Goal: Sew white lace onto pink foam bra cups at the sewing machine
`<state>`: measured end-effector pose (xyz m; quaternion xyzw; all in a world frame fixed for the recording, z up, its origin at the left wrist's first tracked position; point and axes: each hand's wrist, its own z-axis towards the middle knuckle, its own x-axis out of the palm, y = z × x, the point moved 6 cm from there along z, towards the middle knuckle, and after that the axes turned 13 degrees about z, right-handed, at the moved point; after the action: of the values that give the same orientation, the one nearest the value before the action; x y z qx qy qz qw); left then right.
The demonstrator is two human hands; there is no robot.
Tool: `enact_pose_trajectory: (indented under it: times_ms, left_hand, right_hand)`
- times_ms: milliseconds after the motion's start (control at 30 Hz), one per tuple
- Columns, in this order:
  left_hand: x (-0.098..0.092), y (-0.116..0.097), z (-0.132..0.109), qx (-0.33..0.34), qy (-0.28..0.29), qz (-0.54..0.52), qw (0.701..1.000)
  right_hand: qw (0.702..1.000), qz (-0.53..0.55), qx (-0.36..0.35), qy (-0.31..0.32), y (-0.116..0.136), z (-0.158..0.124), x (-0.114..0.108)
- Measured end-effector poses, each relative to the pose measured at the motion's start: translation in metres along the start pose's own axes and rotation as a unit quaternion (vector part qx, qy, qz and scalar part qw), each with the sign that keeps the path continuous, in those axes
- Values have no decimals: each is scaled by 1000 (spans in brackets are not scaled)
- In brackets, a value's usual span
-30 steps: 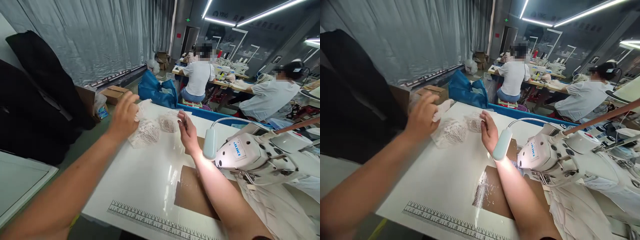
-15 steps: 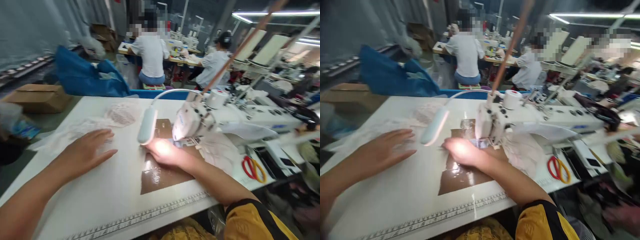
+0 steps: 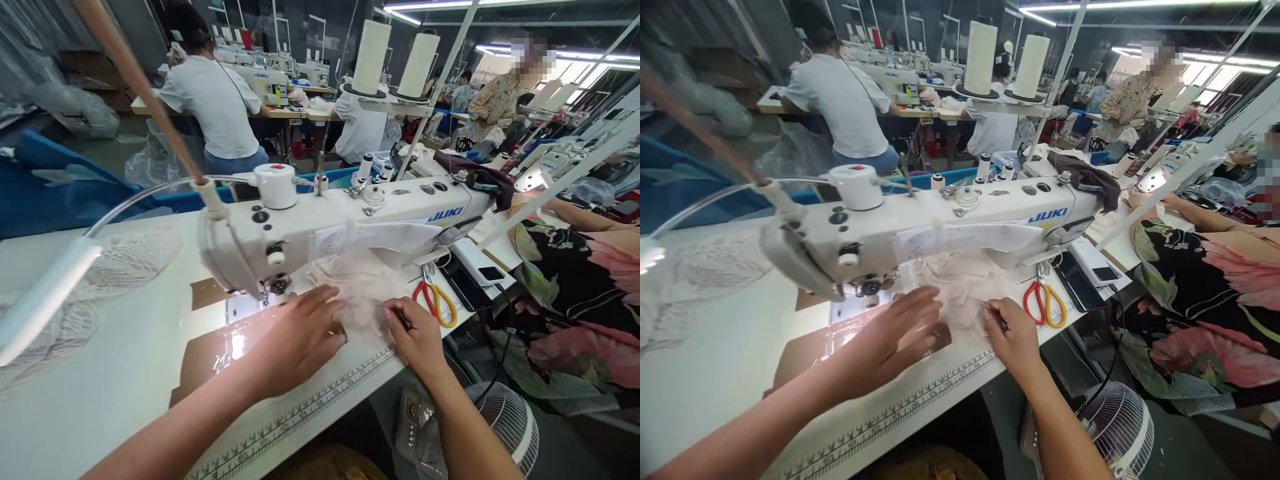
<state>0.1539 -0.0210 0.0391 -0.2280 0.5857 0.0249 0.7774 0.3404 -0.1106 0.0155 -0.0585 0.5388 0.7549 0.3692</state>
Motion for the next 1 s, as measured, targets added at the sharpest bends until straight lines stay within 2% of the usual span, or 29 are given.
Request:
enact_pose_trajectory:
  times_ms: [100,167,233,333,433,500,567,633,700,767,800,833,900,1000]
  left_hand:
    - [15,2,57,-39,-58,7,998]
    - [25,7,89,-65,-46,21,997]
    - [33,14,112,-94,-19,6,995]
    - [39,28,129,-145,6,-60,988]
    - [43,41,130,-192,14,-112,975]
    - [42,46,125,-202,-7,-113,973]
    - [34,42,117,-165,-62,-63,982]
    - [22,23,103,-68,-130,18,989]
    - [9,-6,79,45,-190,84,977]
    - [-6,-32,49,96,-210,101,968]
    - [-12,-41,34,91,-193,83,973]
    - [-16,-46,21,55,-155,50,985]
    - [-24,-46,-7,-66,-100,-28,992]
    - [-23,-27,-48,-248,-46,-136,958]
  right_hand:
    - [998,8,-27,-48,-12,3,-14]
    - [998,19,-49,-40,-18,3,-12]
    - [998,25,-64,-4,-23,1,-4]
    - [994,4,-84,69,-29,-1,11]
    - [989,-28,-93,113,-30,-2,20]
    - [987,-37,-94,122,-31,-1,22]
    - [985,-46,-100,132,-30,-1,24]
    - [983,-58,-96,142,-31,-1,26]
    - [983,-63,-94,145,-32,-2,25]
    - [983,-61,-107,140,-30,-4,21]
    - [983,-61,-117,131,-29,-5,18]
    - [982,-63,-128,120,-26,-7,15]
    - [982,-84,-141,96,-22,-11,9]
    - [964,-125,-204,121,-8,-23,19]
